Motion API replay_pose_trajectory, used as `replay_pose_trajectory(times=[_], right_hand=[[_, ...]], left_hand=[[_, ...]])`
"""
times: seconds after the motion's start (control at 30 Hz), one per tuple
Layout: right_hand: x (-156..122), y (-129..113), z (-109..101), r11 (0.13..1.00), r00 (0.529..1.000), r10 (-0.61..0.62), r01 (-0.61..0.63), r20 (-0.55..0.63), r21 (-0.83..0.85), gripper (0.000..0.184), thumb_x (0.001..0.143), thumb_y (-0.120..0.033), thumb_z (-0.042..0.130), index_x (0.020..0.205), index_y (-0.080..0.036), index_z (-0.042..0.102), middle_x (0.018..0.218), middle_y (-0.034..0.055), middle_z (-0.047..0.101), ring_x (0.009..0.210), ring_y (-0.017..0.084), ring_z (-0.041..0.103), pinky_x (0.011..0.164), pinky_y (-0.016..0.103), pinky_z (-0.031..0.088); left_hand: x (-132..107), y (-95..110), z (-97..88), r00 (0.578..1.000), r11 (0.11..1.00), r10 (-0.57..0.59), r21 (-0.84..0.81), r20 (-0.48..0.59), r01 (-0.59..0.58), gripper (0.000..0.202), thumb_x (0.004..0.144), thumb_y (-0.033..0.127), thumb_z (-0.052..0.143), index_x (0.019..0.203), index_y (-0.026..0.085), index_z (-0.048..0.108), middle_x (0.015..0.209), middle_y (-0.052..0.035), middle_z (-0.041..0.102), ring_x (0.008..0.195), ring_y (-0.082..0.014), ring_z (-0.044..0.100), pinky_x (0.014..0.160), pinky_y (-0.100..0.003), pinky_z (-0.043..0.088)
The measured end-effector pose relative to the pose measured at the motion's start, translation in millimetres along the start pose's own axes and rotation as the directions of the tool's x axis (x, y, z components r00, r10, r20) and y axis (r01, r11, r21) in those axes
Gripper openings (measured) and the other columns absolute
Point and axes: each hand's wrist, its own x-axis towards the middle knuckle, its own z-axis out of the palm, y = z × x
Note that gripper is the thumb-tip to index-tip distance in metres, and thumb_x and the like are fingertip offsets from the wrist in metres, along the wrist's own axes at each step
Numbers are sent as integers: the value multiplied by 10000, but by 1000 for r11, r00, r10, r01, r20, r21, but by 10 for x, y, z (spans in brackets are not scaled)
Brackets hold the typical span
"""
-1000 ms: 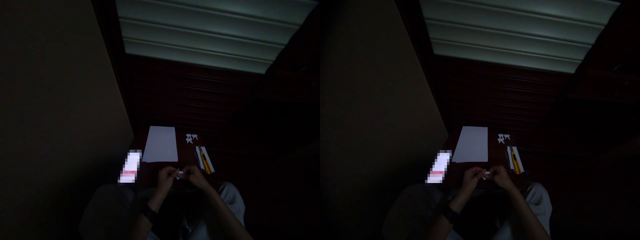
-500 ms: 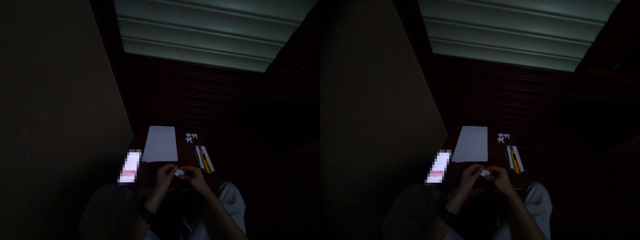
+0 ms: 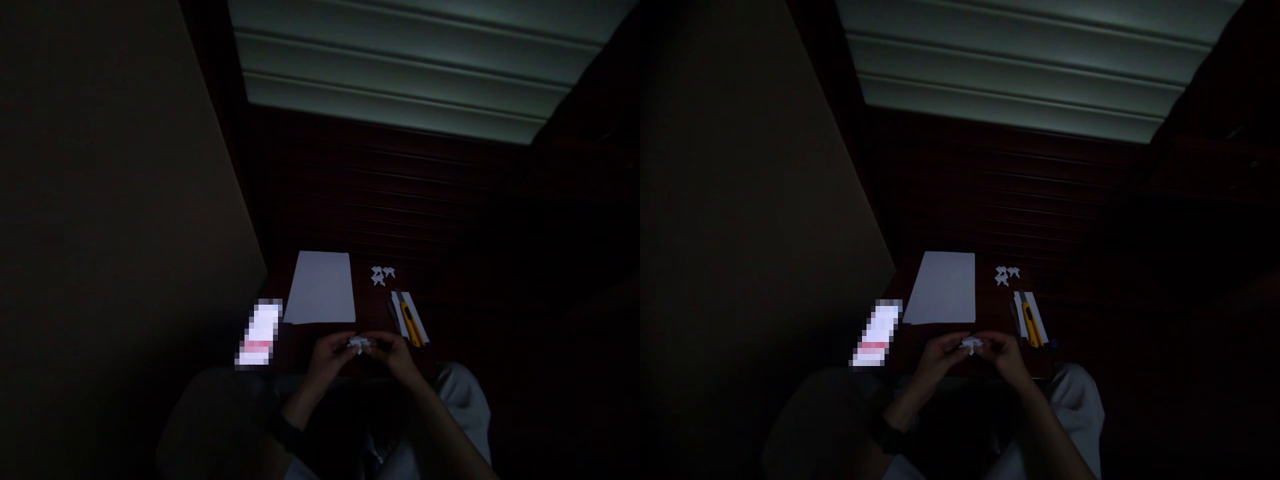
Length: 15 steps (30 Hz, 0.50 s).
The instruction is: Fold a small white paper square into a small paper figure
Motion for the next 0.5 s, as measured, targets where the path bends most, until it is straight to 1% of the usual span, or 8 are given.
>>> replay_pose_trajectory(times=[0.1,0.23,0.33,0.4,0.5], right_hand=[[-6,40,-6,996,1000,20,-20,2,82,356,646,-372,715,944,-182,678,889,62,688,820,220,617,767,348,476],[-21,65,-1,986,999,47,-48,6,158,354,647,-330,720,965,-187,665,905,61,685,830,219,619,774,346,467],[-30,54,8,978,998,55,-59,25,199,339,660,-301,710,977,-192,659,926,62,682,840,218,617,771,335,462],[-32,44,15,976,998,48,-53,30,212,320,673,-304,696,971,-191,660,928,63,681,830,217,617,756,329,464],[-27,32,23,985,1000,23,-23,2,170,297,685,-322,685,948,-185,671,924,66,681,834,222,614,760,330,462]], left_hand=[[-1,-28,-19,999,1000,30,0,31,-30,418,663,284,700,1052,143,639,1064,-125,656,970,-246,609,853,-355,470],[7,-31,-11,998,998,62,4,20,-62,391,678,277,686,1046,150,644,1065,-120,657,979,-249,606,870,-371,462],[13,-24,1,998,998,61,-5,26,-61,393,684,265,681,1056,149,637,1077,-121,651,990,-249,602,881,-375,457],[12,-26,3,998,998,55,-8,19,-55,391,686,253,679,1060,149,632,1085,-122,647,995,-248,599,881,-372,458],[-2,-38,-8,998,999,53,1,15,-53,384,688,258,680,1054,150,635,1088,-122,645,1006,-252,593,873,-367,464]])
